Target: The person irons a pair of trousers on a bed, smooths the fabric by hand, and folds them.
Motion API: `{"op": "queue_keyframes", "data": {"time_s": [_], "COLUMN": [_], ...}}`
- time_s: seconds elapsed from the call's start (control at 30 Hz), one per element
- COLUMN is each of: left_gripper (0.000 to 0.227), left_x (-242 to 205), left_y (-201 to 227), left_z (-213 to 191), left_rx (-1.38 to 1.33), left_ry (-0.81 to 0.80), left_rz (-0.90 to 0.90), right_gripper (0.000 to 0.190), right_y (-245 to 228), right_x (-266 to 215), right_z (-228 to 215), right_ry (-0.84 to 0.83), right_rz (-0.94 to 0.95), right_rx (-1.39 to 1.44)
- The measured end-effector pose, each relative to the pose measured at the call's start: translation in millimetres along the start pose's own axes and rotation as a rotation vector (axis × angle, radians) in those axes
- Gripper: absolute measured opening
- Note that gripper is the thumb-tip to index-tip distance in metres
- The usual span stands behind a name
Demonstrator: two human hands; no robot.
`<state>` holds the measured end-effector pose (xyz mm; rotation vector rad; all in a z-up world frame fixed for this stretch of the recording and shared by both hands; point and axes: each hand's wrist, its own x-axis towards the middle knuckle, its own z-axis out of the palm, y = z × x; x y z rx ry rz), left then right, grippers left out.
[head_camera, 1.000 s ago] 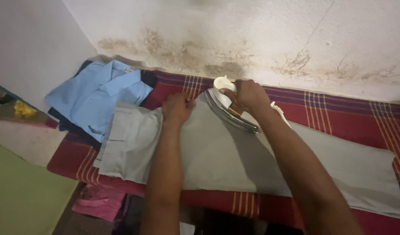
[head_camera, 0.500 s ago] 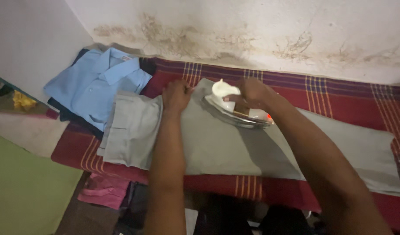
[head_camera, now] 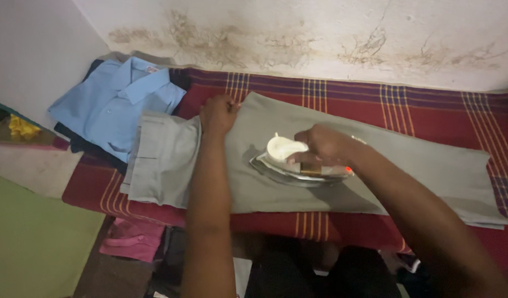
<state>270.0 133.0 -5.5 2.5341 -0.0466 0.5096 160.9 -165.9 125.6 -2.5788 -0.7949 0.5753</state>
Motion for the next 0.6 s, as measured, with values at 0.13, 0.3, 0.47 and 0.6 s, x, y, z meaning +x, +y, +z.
{"op": "queue_keyframes", "data": {"time_s": [0.13,0.3,0.47,0.6], "left_gripper": [0.026,0.027,0.025,0.020], "left_x": [-0.9,-1.6,-8.2,-32.3], "left_y": [-3.9,-2.3,23.1,56.8], "left_z": [3.0,4.2,-17.6,-38.6], "left_rx": [-0.005,0.045,-0.001,-0.005], "left_ry": [0.006,0.055,0.015,0.200], "left_rz": [0.003,0.043,0.030,0.262], "right_gripper": [0.059,0.056,0.054,0.054], "right_y": [-8.0,-20.7,-30.0,-24.9], "right_x": [-14.8,-40.0,-51.3,-51.3], "right_z": [12.0,17.3,13.3,20.0], "right_ry": [-0.001,-0.027,-0.012,0.052], "right_rz": [-0.058,-0.091,-0.110,-0.131], "right_rx": [0.044,0.006,-0.010,-0.033]}}
